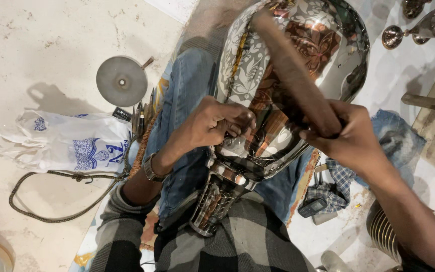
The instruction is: The person holds a metal vase on their lap and uses a chisel and wooden mallet to engrave patterns into its surface. They repeatedly position the chisel and strike it with the mallet, rotating the vase to access different areas.
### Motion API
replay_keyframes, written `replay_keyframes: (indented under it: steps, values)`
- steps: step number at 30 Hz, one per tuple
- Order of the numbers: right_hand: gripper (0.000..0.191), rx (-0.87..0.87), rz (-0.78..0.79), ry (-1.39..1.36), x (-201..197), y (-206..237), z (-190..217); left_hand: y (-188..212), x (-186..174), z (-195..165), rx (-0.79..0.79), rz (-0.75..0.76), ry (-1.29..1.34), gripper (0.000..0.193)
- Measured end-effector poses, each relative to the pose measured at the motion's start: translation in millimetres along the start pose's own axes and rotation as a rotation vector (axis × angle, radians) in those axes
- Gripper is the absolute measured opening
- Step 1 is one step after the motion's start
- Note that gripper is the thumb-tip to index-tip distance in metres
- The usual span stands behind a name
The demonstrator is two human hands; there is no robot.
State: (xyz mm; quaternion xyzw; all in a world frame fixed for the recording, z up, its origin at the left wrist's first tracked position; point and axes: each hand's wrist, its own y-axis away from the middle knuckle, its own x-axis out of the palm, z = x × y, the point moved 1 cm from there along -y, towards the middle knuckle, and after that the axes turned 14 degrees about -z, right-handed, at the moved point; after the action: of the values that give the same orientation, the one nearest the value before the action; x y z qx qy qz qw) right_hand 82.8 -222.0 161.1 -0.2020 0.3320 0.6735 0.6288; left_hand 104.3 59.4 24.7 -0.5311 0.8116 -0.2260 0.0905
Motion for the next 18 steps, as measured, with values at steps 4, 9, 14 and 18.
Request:
replay_keyframes:
  steps: [4, 9, 14, 18]
  values:
    - [0.018, -0.103, 0.008, 0.082, -14, 10, -5, 0, -1, 5, -0.008, 0.019, -0.023, 0.050]
    - [0.017, -0.509, 0.005, 0.418, -22, -6, 19, 21, 5, -7, -0.175, -0.156, -0.207, 0.049]
    - [0.023, -0.108, 0.315, 0.723, -12, -39, 57, 30, 26, -16, -0.336, -0.389, 0.045, 0.047]
    - [0.026, -0.326, 0.324, 0.424, 4, -59, 85, 33, 45, -28, -0.402, -0.637, 0.180, 0.052]
